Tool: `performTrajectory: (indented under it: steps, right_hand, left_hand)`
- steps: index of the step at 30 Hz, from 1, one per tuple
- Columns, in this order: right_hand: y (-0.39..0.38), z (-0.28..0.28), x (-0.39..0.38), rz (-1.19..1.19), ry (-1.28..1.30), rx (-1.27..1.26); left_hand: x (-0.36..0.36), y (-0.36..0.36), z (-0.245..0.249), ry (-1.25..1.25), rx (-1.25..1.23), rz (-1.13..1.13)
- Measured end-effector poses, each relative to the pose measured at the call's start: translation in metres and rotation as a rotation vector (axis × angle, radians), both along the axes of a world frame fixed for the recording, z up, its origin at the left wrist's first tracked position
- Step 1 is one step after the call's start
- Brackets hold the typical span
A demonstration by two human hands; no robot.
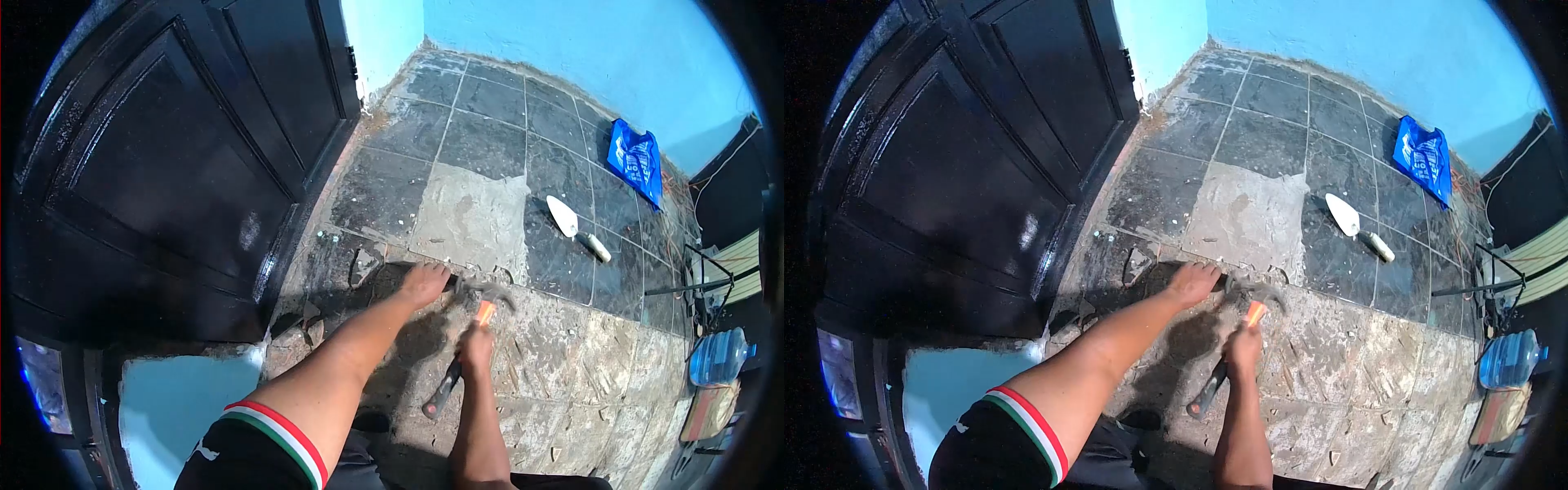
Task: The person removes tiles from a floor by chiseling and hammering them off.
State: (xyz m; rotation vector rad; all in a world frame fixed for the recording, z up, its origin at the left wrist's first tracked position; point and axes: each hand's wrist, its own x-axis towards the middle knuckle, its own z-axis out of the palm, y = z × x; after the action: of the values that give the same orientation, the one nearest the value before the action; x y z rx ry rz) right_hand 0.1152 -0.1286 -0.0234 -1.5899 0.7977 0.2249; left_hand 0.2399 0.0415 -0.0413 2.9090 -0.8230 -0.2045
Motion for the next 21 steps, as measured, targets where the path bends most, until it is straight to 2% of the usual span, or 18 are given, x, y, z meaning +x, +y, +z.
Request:
performTrajectory:
  steps: [1,5,9,12,13,14,16,19,21]
  right_hand:
    - [0.012,0.028,0.002,-0.081,0.021,0.213]
    - [0.016,0.026,-0.001,-0.093,-0.025,0.224]
    - [-0.007,0.03,-0.001,-0.01,-0.023,0.273]
    - [-0.035,0.013,-0.005,-0.105,-0.092,0.212]
    - [-0.038,0.024,-0.005,-0.201,-0.121,0.164]
    - [-0.046,0.005,-0.007,-0.299,-0.245,0.062]
    - [-0.049,0.002,0.001,-0.555,-0.308,-0.077]
    - [-0.024,-0.021,-0.004,-0.57,-0.338,0.016]
    - [-0.001,-0.029,-0.008,-0.232,-0.077,0.101]
  left_hand:
    - [-0.001,0.002,-0.004,-0.035,-0.002,-0.008]
    - [-0.001,-0.001,-0.013,-0.105,0.008,-0.007]
    - [0.008,-0.002,-0.004,-0.058,0.009,-0.032]
    - [0.013,-0.003,-0.004,-0.03,0.082,-0.047]
    - [0.012,-0.002,-0.007,-0.05,0.059,-0.032]
    - [0.009,-0.003,-0.01,-0.067,0.034,-0.016]
    - [0.008,-0.004,-0.005,-0.082,0.028,-0.001]
    - [0.009,-0.005,0.006,-0.082,0.062,-0.002]
    - [0.008,-0.005,0.008,-0.102,0.056,-0.009]
